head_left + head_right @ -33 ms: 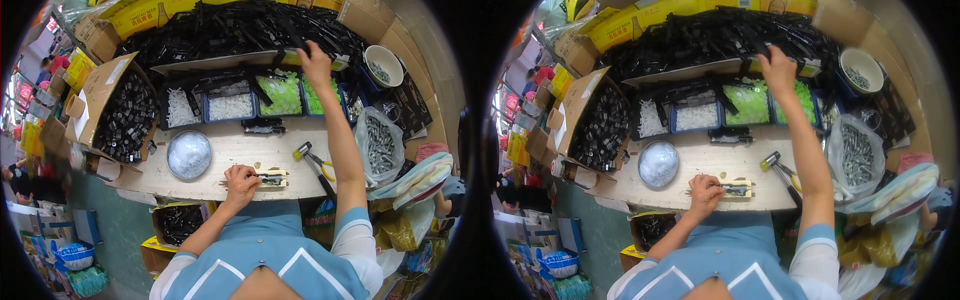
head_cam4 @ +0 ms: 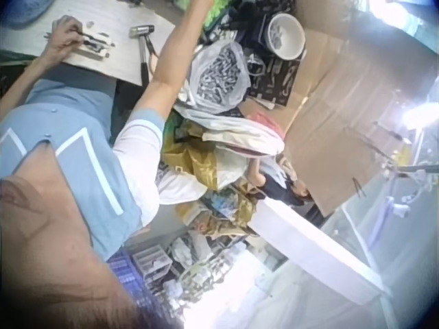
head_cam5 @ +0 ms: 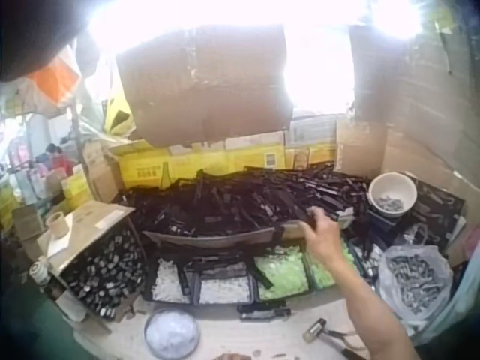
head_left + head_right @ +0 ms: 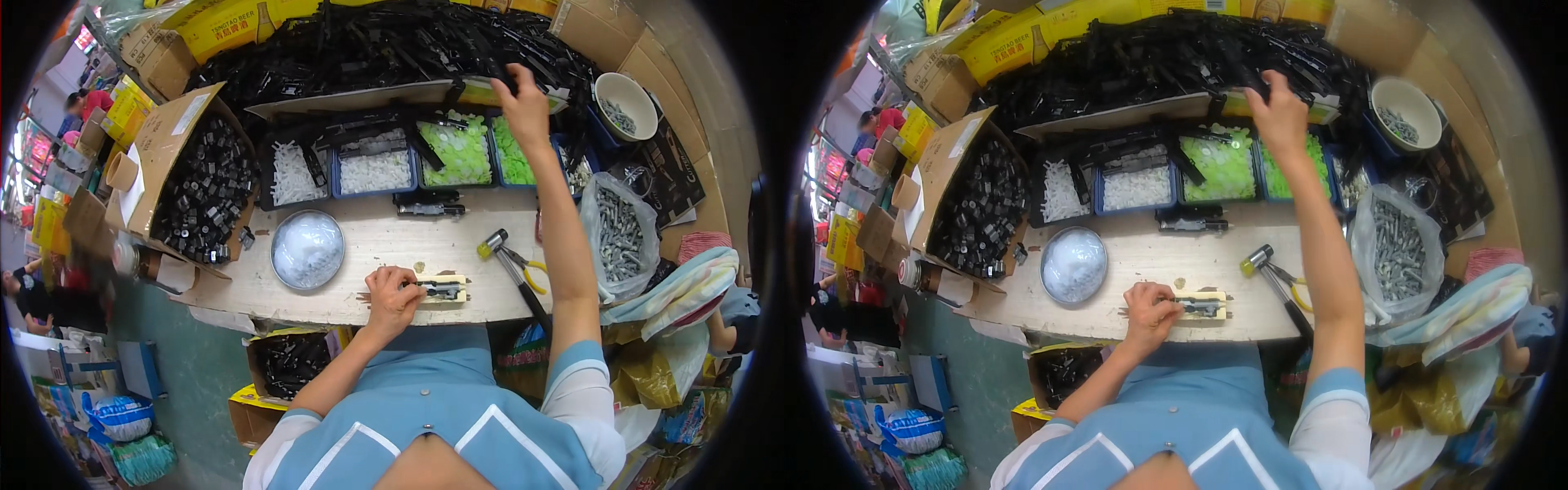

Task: Assembling small plastic and metal components at a factory workbench using a hammer and a jig.

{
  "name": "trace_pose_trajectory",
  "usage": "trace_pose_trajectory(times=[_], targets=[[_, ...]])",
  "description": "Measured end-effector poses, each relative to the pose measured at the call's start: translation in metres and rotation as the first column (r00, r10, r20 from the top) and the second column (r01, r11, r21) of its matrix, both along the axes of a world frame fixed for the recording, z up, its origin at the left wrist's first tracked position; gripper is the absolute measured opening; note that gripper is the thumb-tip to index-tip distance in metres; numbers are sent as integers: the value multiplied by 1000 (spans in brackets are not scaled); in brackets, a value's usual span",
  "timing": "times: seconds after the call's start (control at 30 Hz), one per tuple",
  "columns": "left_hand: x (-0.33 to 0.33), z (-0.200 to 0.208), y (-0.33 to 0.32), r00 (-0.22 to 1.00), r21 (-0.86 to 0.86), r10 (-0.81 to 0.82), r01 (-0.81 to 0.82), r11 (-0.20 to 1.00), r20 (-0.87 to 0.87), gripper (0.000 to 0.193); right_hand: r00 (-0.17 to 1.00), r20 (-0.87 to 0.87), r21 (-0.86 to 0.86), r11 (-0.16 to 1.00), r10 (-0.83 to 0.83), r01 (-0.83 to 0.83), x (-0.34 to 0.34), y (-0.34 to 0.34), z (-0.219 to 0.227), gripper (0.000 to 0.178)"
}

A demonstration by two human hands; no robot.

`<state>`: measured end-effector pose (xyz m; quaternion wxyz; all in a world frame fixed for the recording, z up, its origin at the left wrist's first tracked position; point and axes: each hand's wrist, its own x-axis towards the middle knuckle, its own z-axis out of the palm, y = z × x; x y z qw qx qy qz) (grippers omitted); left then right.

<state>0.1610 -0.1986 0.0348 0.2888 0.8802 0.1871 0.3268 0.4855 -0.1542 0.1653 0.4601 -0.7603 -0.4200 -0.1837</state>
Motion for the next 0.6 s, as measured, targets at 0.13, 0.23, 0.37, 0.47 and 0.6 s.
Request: trace_pose_trajectory(times=[0.13,0.23,0.37,0.47,0.6], targets=[[-4,8,3,999,1,16,-16,1000,-52,17,929,-234,-9,955,287,-298,-35,-65,2,29],[-7,20,-1,994,-16,105,-104,994,37,34,782,-532,-275,807,325,-522,-84,-122,-5,28],[-3,29,-11,995,66,91,-94,993,35,56,599,-682,-279,607,419,-744,-133,-156,-28,29],[-3,21,-23,999,109,25,-22,994,-24,50,515,-722,-155,618,462,-771,-153,-162,-40,32],[-1,14,-35,1000,35,-11,12,999,-26,49,268,-676,390,641,687,-661,-181,-153,-67,34]])
